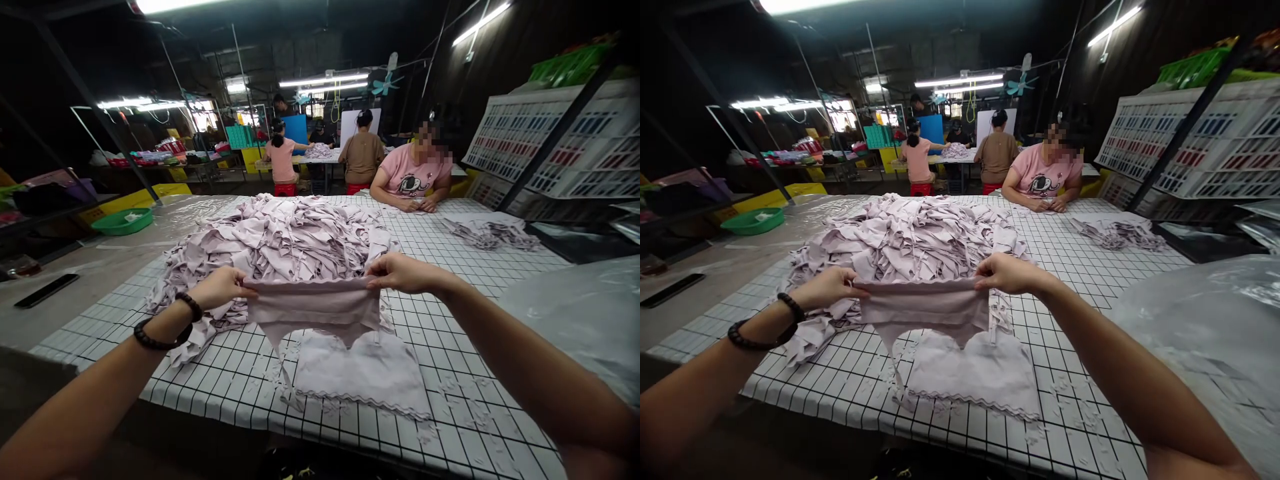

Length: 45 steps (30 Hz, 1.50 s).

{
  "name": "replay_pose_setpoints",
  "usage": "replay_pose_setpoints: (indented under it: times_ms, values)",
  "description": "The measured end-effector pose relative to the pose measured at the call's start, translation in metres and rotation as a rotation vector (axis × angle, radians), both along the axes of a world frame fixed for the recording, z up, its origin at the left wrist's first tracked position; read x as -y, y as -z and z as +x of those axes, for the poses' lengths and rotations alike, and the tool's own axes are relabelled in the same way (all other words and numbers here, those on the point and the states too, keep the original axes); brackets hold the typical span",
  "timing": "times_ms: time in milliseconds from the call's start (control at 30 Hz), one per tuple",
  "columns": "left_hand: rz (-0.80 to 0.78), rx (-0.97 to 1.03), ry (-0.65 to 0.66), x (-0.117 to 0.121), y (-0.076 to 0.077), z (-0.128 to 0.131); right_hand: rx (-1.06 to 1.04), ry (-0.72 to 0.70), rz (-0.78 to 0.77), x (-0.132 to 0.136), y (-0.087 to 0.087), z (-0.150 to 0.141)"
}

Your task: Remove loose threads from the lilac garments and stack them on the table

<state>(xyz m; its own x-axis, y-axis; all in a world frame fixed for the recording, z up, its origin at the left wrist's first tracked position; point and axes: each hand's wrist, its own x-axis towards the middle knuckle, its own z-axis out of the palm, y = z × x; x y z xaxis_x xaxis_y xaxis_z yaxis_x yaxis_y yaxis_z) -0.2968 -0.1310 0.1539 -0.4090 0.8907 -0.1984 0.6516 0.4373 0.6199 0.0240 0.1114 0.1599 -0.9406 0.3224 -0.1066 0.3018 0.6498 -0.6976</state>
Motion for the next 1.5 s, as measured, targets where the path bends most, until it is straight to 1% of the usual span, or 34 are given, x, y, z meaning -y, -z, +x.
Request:
replay_pose_setpoints:
  times_ms: [33,100,167,233,267,333,400,433,467,500,533,567,633,700,733,767,800,833,867,900,933,967,1000,1033,1067,1100,1167,1200,1267,1300,1367,1433,1500]
  values:
    - [0.028,-0.051,-0.047,-0.004,-0.006,-0.005,0.006,-0.004,0.000,0.003,-0.003,-0.001]
    - [0.106,-0.085,-0.148,-0.017,-0.022,-0.017,-0.024,-0.014,-0.077,0.010,-0.008,-0.003]
    - [0.238,-0.049,-0.235,-0.036,-0.040,-0.027,-0.088,-0.023,-0.216,0.019,-0.009,-0.006]
    - [0.422,0.052,-0.254,-0.065,-0.057,-0.029,-0.164,0.007,-0.343,0.032,-0.004,-0.010]
    - [0.501,0.092,-0.229,-0.082,-0.064,-0.026,-0.202,0.046,-0.392,0.040,0.001,-0.013]
    - [0.607,0.053,-0.140,-0.121,-0.074,-0.008,-0.281,0.163,-0.481,0.060,0.017,-0.020]
    - [0.641,-0.067,0.037,-0.160,-0.076,0.026,-0.380,0.299,-0.596,0.084,0.039,-0.027]
    - [0.647,-0.129,0.136,-0.179,-0.073,0.047,-0.432,0.362,-0.667,0.097,0.052,-0.030]
    - [0.633,-0.212,0.255,-0.195,-0.067,0.071,-0.493,0.433,-0.752,0.110,0.066,-0.034]
    - [0.606,-0.304,0.375,-0.209,-0.058,0.097,-0.562,0.516,-0.837,0.124,0.082,-0.038]
    - [0.578,-0.372,0.497,-0.219,-0.046,0.123,-0.621,0.600,-0.929,0.138,0.097,-0.043]
    - [0.538,-0.414,0.635,-0.226,-0.029,0.150,-0.660,0.690,-1.026,0.151,0.114,-0.049]
    - [0.408,-0.417,0.917,-0.228,0.012,0.201,-0.655,0.856,-1.242,0.175,0.145,-0.062]
    - [0.241,-0.375,1.201,-0.216,0.058,0.242,-0.593,0.964,-1.411,0.194,0.172,-0.075]
    - [0.187,-0.353,1.279,-0.205,0.080,0.257,-0.554,0.992,-1.468,0.202,0.181,-0.079]
    - [0.152,-0.334,1.327,-0.193,0.100,0.266,-0.512,0.982,-1.509,0.209,0.188,-0.080]
    - [0.131,-0.316,1.363,-0.180,0.116,0.271,-0.460,0.936,-1.539,0.214,0.192,-0.078]
    - [0.127,-0.293,1.389,-0.166,0.130,0.269,-0.392,0.856,-1.554,0.218,0.193,-0.073]
    - [0.143,-0.263,1.392,-0.151,0.140,0.261,-0.311,0.744,-1.547,0.221,0.191,-0.063]
    - [0.187,-0.198,1.333,-0.137,0.148,0.248,-0.221,0.612,-1.509,0.223,0.188,-0.049]
    - [0.211,-0.151,1.204,-0.121,0.153,0.230,-0.141,0.496,-1.428,0.222,0.183,-0.031]
    - [0.209,-0.134,1.021,-0.106,0.157,0.209,-0.083,0.411,-1.299,0.220,0.177,-0.012]
    - [0.204,-0.143,0.791,-0.089,0.160,0.188,-0.048,0.358,-1.132,0.215,0.173,0.009]
    - [0.195,-0.163,0.569,-0.073,0.163,0.166,-0.104,0.402,-0.896,0.208,0.169,0.030]
    - [0.172,-0.190,0.389,-0.056,0.166,0.147,-0.140,0.498,-0.660,0.198,0.168,0.050]
    - [0.141,-0.206,0.266,-0.040,0.170,0.132,-0.128,0.621,-0.463,0.186,0.169,0.067]
    - [0.068,-0.188,0.148,-0.011,0.180,0.115,-0.051,0.844,-0.112,0.158,0.177,0.090]
    - [0.053,-0.180,0.104,-0.001,0.186,0.114,-0.001,0.904,0.027,0.143,0.183,0.096]
    - [0.036,-0.160,0.027,0.013,0.195,0.119,0.099,0.966,0.218,0.118,0.195,0.099]
    - [0.034,-0.149,-0.014,0.017,0.199,0.124,0.144,0.972,0.279,0.108,0.200,0.097]
    - [0.043,-0.134,-0.094,0.020,0.203,0.133,0.218,0.972,0.342,0.093,0.206,0.094]
    - [0.090,-0.171,-0.160,0.020,0.201,0.139,0.278,0.974,0.346,0.084,0.207,0.093]
    - [0.173,-0.274,-0.183,0.018,0.195,0.146,0.307,0.971,0.360,0.078,0.202,0.092]
